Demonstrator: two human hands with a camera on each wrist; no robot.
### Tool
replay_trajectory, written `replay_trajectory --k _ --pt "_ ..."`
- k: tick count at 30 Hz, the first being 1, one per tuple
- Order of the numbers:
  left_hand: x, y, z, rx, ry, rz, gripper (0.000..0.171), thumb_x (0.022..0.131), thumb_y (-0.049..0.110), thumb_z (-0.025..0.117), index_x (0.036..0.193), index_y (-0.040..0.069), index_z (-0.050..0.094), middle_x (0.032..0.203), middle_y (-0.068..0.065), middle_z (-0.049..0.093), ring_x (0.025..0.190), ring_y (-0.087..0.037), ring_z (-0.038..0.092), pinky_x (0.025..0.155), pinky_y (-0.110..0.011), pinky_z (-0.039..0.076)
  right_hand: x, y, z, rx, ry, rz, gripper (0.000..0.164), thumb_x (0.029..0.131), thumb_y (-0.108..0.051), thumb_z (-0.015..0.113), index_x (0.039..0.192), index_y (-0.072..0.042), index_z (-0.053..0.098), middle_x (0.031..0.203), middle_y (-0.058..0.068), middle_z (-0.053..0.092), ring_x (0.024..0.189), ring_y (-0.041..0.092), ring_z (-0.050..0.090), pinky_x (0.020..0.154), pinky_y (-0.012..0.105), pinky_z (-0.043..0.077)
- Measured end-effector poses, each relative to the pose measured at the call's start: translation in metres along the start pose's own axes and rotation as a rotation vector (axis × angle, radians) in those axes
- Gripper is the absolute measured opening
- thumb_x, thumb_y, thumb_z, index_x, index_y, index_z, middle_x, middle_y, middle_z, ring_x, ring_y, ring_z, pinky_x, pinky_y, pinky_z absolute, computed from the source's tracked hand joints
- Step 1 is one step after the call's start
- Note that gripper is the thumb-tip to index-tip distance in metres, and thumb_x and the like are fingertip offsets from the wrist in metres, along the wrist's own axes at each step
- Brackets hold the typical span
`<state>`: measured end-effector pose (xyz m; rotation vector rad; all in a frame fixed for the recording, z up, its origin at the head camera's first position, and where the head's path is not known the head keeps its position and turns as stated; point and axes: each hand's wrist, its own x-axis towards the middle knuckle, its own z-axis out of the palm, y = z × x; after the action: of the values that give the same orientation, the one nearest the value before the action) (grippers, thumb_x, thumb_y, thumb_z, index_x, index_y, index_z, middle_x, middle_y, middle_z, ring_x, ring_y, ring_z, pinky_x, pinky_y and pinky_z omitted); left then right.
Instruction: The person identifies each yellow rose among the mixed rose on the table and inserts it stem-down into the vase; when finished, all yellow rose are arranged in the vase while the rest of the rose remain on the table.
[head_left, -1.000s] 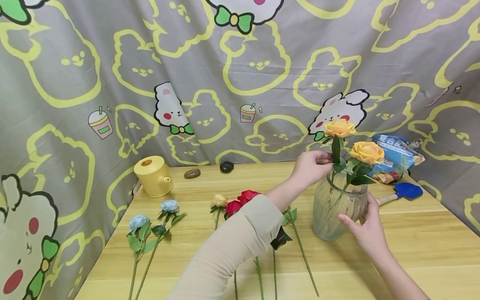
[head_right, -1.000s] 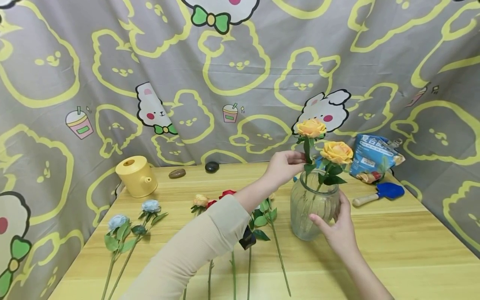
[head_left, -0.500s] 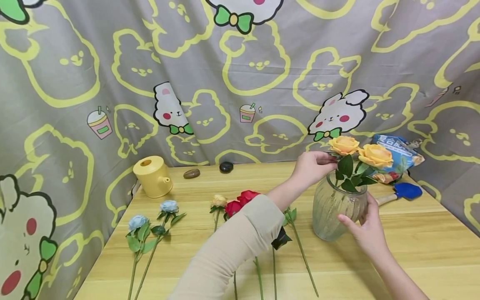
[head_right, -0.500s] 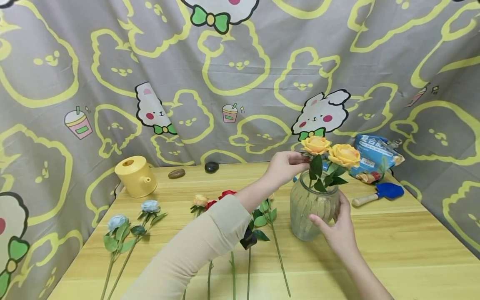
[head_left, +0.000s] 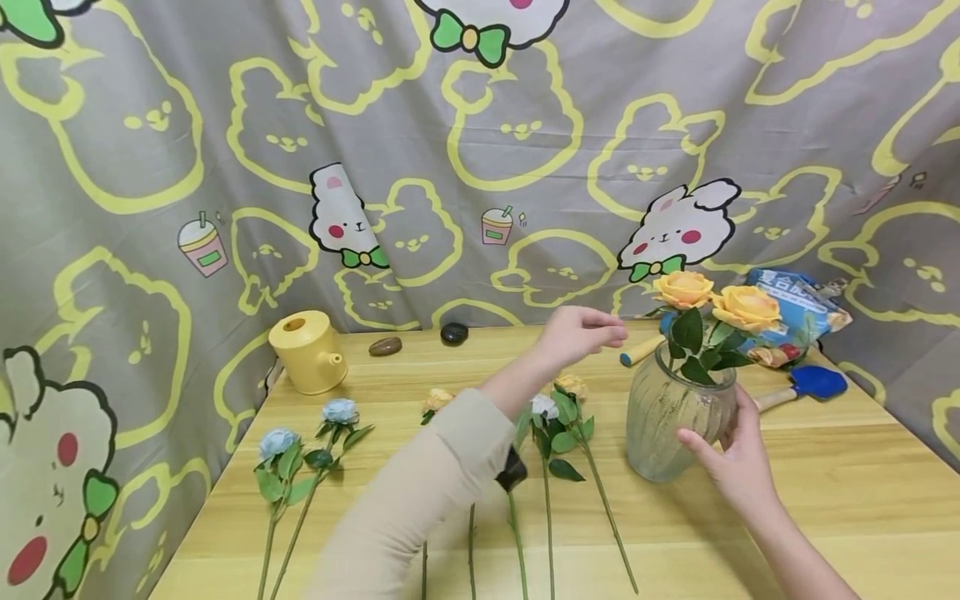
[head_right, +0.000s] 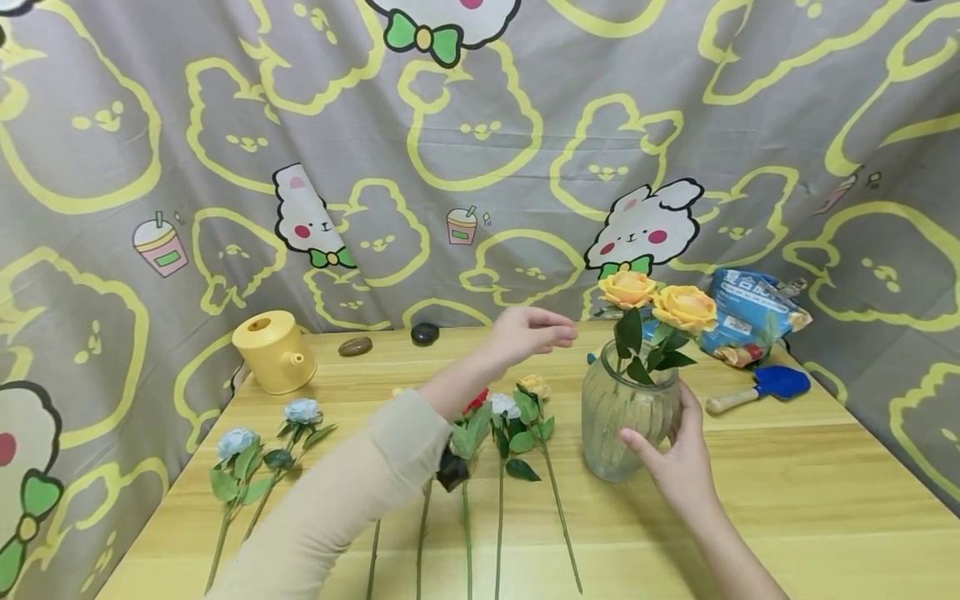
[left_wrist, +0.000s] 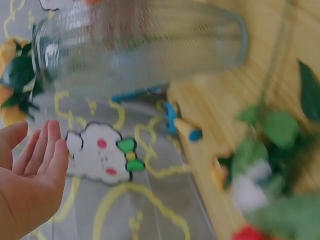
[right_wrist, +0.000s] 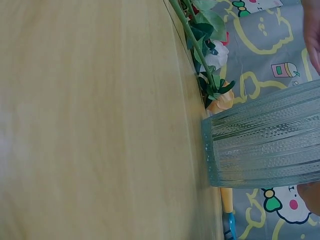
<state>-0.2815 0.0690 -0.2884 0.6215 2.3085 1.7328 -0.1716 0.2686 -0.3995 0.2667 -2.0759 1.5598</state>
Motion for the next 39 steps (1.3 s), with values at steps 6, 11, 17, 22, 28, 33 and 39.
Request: replay_trajectory --k 6,11,17,22,28,33,39 --pt "-0.026 -0.027 -0.056 -0.063 -0.023 -0.072 0.026 0.087 0.019 0.062 0.105 0.001 0.064 0.092 -0.010 0.068 0.085 -0.015 0.065 0.082 -0.033 0.049 0.000 -0.002 -0.001 -0.055 -0.004 0.022 0.086 0.077 0.011 0.062 0.143 -0.016 0.014 0.135 0.012 0.030 0.118 0.006 0.036 0.095 0.010 0.029" --pt "-0.052 -0.060 -0.097 -0.040 0.007 -0.144 0.031 0.087 0.019 0.061 0.111 -0.001 0.060 0.099 -0.015 0.066 0.090 -0.019 0.064 0.085 -0.037 0.047 -0.002 -0.003 -0.002 -0.066 -0.006 0.036 0.086 0.077 0.011 0.062 0.143 -0.015 0.013 0.136 0.015 0.029 0.119 0.006 0.035 0.095 0.010 0.028" --pt "-0.093 -0.089 -0.135 0.032 0.041 -0.222 0.034 0.088 0.019 0.060 0.112 -0.005 0.058 0.099 -0.014 0.066 0.093 -0.025 0.062 0.085 -0.039 0.047 -0.004 -0.003 -0.002 -0.068 -0.008 0.045 0.085 0.078 0.010 0.062 0.143 -0.016 0.013 0.136 0.017 0.026 0.120 0.006 0.034 0.096 0.010 0.028" --pt "-0.132 -0.109 -0.158 0.095 0.051 -0.299 0.034 0.089 0.018 0.058 0.112 -0.007 0.057 0.101 -0.018 0.064 0.095 -0.028 0.061 0.084 -0.038 0.047 -0.005 -0.003 -0.003 -0.054 -0.003 0.045 0.084 0.079 0.010 0.061 0.142 -0.016 0.013 0.136 0.016 0.025 0.120 0.007 0.034 0.095 0.010 0.028" --pt "-0.165 -0.130 -0.172 0.140 0.082 -0.367 0.032 0.086 0.015 0.061 0.108 -0.009 0.058 0.096 -0.017 0.065 0.089 -0.027 0.063 0.080 -0.039 0.049 -0.004 -0.004 -0.003 -0.038 -0.001 0.036 0.084 0.078 0.011 0.061 0.142 -0.015 0.014 0.135 0.015 0.027 0.120 0.007 0.034 0.096 0.010 0.028" --pt "-0.179 -0.148 -0.161 0.188 0.039 -0.409 0.026 0.080 0.012 0.066 0.099 -0.005 0.063 0.086 -0.012 0.067 0.080 -0.023 0.063 0.070 -0.034 0.052 -0.002 -0.004 -0.002 -0.006 -0.002 0.023 0.084 0.077 0.013 0.062 0.142 -0.014 0.016 0.134 0.011 0.031 0.118 0.007 0.037 0.095 0.010 0.030" --pt "-0.179 -0.161 -0.143 0.248 0.027 -0.452 0.016 0.078 0.014 0.069 0.084 0.000 0.068 0.074 -0.006 0.067 0.067 -0.016 0.064 0.059 -0.029 0.052 0.001 -0.003 0.000 -0.044 -0.008 0.026 0.084 0.077 0.011 0.062 0.142 -0.015 0.015 0.135 0.013 0.030 0.118 0.006 0.037 0.094 0.010 0.030"
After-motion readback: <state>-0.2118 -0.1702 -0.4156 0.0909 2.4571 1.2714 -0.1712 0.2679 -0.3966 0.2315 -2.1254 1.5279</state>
